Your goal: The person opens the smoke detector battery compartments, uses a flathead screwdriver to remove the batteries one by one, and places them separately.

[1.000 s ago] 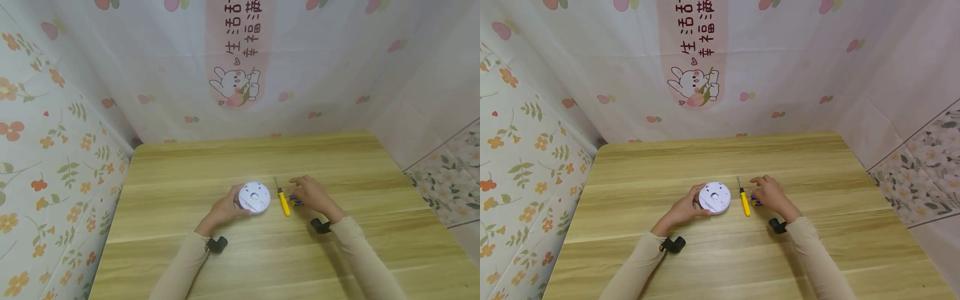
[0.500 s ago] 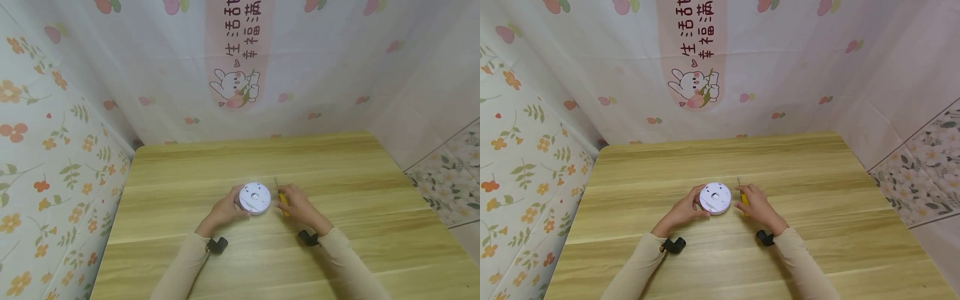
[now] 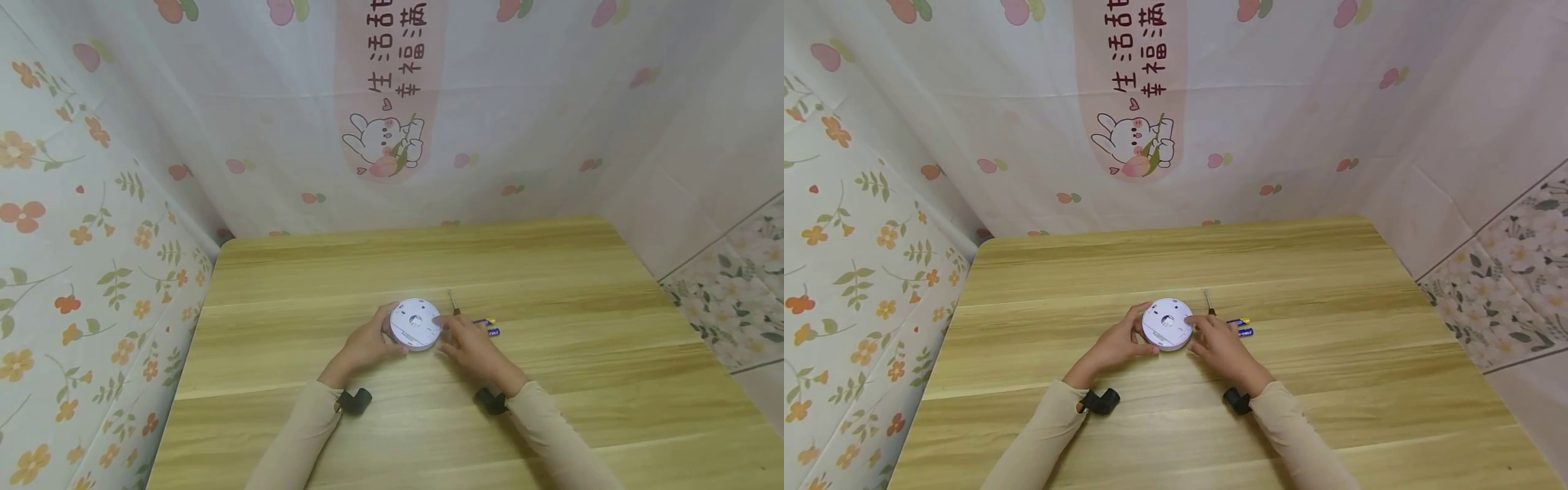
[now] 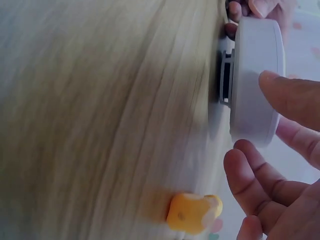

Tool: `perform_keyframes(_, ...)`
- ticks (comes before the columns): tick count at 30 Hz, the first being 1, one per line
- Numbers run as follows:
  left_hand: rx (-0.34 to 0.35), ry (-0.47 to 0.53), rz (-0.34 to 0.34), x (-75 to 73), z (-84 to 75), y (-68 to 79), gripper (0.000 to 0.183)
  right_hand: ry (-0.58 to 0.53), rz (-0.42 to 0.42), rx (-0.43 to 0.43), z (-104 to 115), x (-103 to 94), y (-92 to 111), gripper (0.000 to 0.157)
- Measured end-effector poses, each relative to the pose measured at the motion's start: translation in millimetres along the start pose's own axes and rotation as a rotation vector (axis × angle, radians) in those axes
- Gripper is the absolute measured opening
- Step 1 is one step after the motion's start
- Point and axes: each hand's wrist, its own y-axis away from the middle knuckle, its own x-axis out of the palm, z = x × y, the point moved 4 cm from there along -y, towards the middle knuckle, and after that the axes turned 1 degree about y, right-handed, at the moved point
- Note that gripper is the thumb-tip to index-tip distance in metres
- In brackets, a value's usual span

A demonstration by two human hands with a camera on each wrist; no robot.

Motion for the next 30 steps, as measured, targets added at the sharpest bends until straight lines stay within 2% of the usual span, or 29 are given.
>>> perform_keyframes(11,0.031,0.1,-0.002,1.7,2.3,0.8,0.087,0.03,-0.017,0.022,5.4,3.1,-1.3,0.04)
perform_keyframes(16,0.032,0.176,0.019,0.3,1.4,3.4,0.086,0.034,-0.019,0.005,5.6,5.1,-1.5,0.037)
perform_keyframes(22,0.05,0.211,0.016,-3.1,-0.6,4.7,0.082,0.034,-0.008,-0.03,6.3,4.6,-1.0,0.045)
perform_keyframes(25,0.045,0.216,0.011,-4.0,-1.1,4.5,0.079,0.044,-0.013,-0.023,6.9,3.4,-1.1,0.044)
perform_keyframes(30,0.029,0.292,0.03,-6.7,-3.4,6.3,0.076,0.064,-0.038,-0.023,9.5,-0.4,-1.3,0.04)
